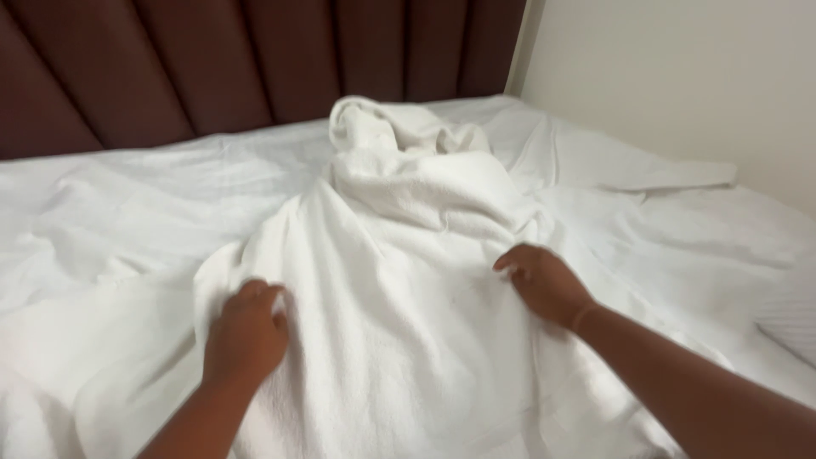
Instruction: The person folds a white towel on a bed. They smooth the towel, fold it in half lengthwise, then fold it again to form a compact rectangle, and finally fold it once more to complete the task.
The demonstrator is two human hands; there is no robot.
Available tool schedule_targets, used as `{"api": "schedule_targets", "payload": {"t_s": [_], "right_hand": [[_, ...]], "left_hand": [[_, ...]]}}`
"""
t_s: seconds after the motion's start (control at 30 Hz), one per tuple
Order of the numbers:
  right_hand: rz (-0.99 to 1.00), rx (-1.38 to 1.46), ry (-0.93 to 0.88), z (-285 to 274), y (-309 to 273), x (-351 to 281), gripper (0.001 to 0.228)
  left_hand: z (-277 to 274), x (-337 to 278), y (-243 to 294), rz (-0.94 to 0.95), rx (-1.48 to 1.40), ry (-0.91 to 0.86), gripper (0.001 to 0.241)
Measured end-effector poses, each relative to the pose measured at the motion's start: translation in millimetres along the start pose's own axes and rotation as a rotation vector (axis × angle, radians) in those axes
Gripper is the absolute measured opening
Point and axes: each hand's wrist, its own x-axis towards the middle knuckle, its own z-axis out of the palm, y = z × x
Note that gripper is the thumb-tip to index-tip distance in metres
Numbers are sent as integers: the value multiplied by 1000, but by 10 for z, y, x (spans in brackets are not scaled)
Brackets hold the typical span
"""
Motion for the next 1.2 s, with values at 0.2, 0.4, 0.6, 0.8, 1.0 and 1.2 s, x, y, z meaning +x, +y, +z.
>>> {"api": "schedule_targets", "payload": {"t_s": [0.2,0.4,0.6,0.8,1.0,1.2], "right_hand": [[-1,-59,249,-50,190,72,29],[309,-346,289,-13,515,190,48],[543,-185,123,-129,576,297,59],[501,165,150,-145,813,466,27],[347,-245,399,-388,1186,376,38],[622,-343,230,-515,1270,227,42]], "left_hand": [[216,396,-347,-67,130,200,45],[161,701,-480,-310,322,-224,43],[279,871,-772,-370,128,55,41],[177,922,-870,-566,47,30,39],[522,1021,-1893,-471,153,190,37],[440,749,-1631,-622,-89,303,43]]}}
